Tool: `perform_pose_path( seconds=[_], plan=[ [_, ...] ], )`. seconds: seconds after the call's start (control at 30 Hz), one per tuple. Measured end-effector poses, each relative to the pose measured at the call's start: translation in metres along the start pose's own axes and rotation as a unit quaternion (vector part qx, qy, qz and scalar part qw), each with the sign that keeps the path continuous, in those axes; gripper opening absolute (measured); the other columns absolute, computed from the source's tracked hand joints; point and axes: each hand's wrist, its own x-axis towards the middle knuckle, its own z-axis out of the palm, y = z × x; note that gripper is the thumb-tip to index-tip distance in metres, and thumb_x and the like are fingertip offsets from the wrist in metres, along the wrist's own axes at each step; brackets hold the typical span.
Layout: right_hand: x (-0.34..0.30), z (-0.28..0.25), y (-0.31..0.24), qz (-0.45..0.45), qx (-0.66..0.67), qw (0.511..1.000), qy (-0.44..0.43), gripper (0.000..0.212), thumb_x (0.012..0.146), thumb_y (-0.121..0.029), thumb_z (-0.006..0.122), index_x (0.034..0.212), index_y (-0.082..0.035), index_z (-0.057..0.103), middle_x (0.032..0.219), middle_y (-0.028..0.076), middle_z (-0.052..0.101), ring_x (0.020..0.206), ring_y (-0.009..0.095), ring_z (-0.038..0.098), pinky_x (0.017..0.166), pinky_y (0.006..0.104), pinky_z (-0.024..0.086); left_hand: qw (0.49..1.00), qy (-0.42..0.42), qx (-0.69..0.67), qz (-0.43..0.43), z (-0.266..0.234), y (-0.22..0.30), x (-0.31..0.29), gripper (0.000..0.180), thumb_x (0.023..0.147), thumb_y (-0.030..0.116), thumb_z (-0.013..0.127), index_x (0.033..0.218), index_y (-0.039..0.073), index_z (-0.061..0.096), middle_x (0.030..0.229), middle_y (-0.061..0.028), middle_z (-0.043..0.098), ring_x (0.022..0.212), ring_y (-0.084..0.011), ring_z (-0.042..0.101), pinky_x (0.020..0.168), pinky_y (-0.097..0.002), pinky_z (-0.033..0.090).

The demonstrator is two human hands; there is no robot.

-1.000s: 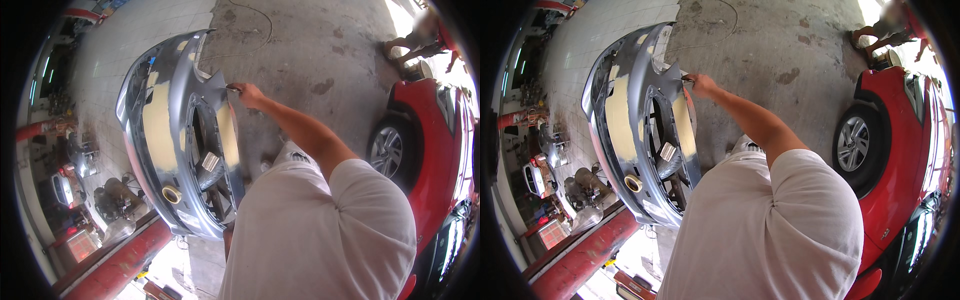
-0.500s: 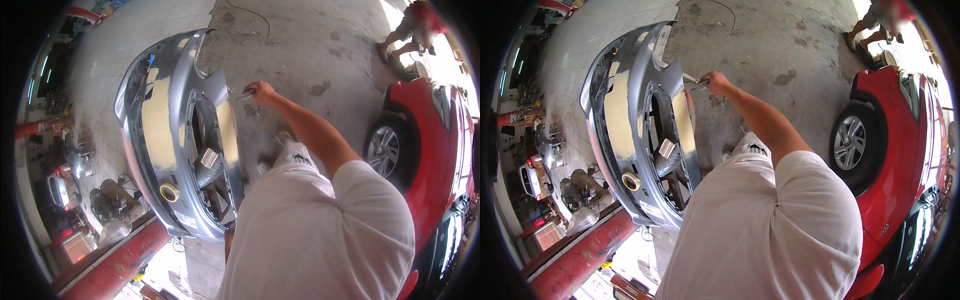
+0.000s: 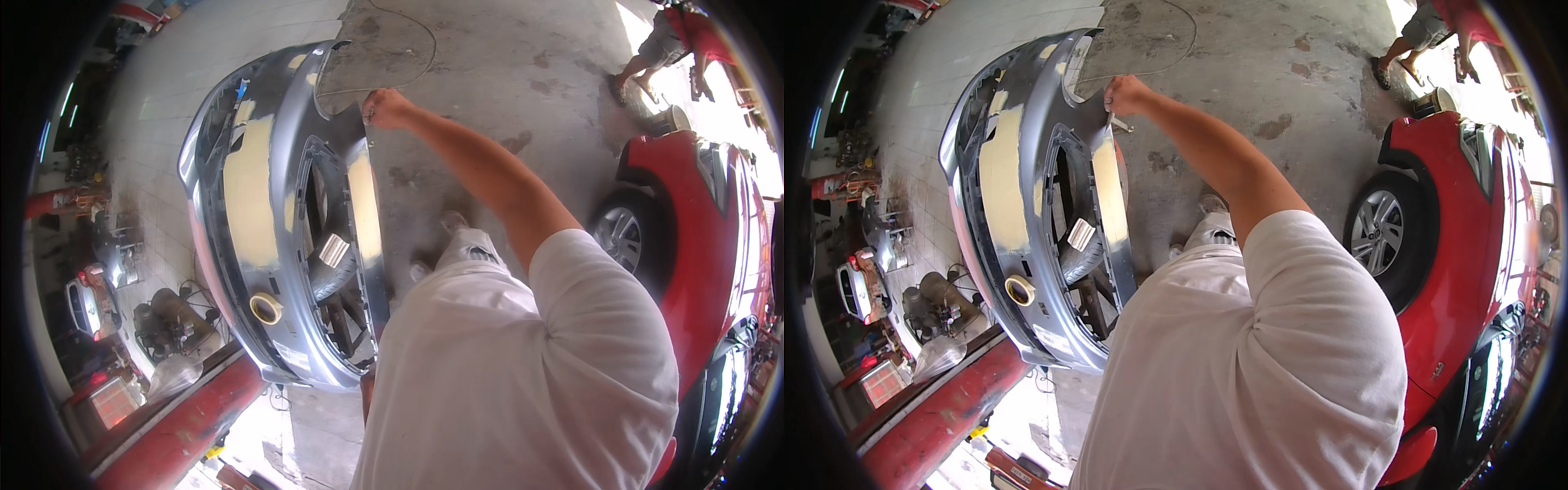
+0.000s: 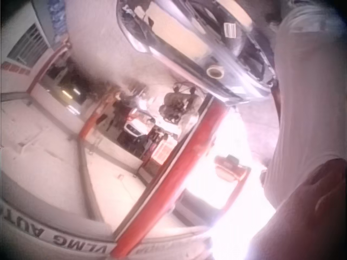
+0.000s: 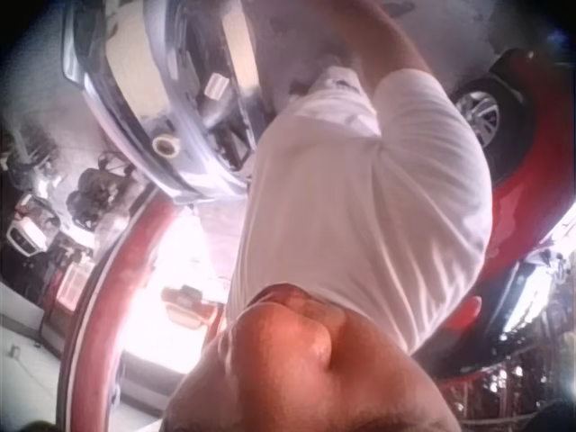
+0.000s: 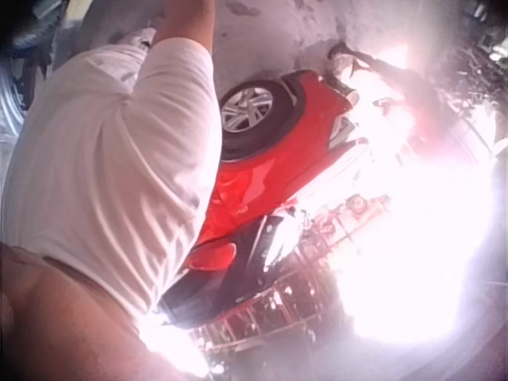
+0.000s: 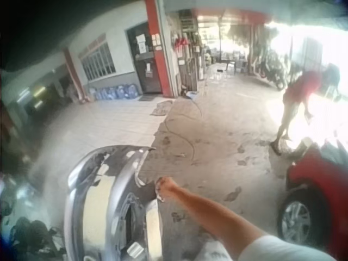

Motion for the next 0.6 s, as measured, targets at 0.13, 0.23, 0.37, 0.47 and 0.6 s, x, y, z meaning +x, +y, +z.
perform_pose_path(
  seconds=[0.13,0.23,0.37,0.47,0.6],
  plan=[
    [-0.003,0.004,-0.010,-0.013,-0.041,0.999,-0.032,0.023,0.074,-0.007,0.065,0.089,-0.017,0.081,0.098,0.008,0.076,0.098,0.028,0.071,0.087,0.0368,0.056,1.000,0.004,-0.009,-0.001,0.007,-0.009,0.000,0.047,0.090,0.040,0.071,0.107,-0.003,0.071,0.099,-0.0203,0.074,0.094,-0.0338,0.072,0.082,-0.0456,0.052],
    [-0.007,0.009,-0.014,0.069,0.026,0.997,0.018,0.023,0.074,-0.009,0.065,0.089,-0.017,0.081,0.096,0.008,0.077,0.096,0.028,0.072,0.085,0.0364,0.057,1.000,0.003,-0.013,-0.001,0.009,-0.015,0.000,0.047,0.089,0.040,0.072,0.107,-0.003,0.072,0.098,-0.0206,0.074,0.094,-0.0339,0.072,0.081,-0.0456,0.052],
    [-0.018,0.017,-0.020,0.057,0.006,0.995,-0.076,0.025,0.075,-0.007,0.063,0.090,-0.016,0.081,0.095,0.008,0.077,0.093,0.026,0.073,0.085,0.0359,0.057,1.000,0.001,-0.010,0.001,0.009,-0.022,0.001,0.047,0.089,0.040,0.072,0.106,-0.004,0.072,0.097,-0.0210,0.074,0.093,-0.0340,0.072,0.081,-0.0456,0.052],
    [-0.029,0.021,-0.025,0.166,0.107,0.980,0.030,0.028,0.076,-0.006,0.060,0.091,-0.016,0.081,0.095,0.006,0.078,0.093,0.025,0.073,0.086,0.0349,0.058,1.000,0.001,-0.011,0.004,0.007,-0.028,0.001,0.047,0.089,0.040,0.072,0.105,-0.004,0.073,0.097,-0.0213,0.075,0.093,-0.0341,0.072,0.081,-0.0456,0.052],
    [-0.037,0.030,-0.031,0.112,0.041,0.993,-0.020,0.027,0.078,-0.007,0.060,0.092,-0.014,0.081,0.098,0.005,0.078,0.096,0.023,0.074,0.088,0.0341,0.057,1.000,0.002,-0.006,0.011,0.002,-0.038,0.005,0.047,0.089,0.040,0.072,0.104,-0.004,0.073,0.096,-0.0216,0.075,0.092,-0.0343,0.073,0.081,-0.0456,0.052]
  ],
)
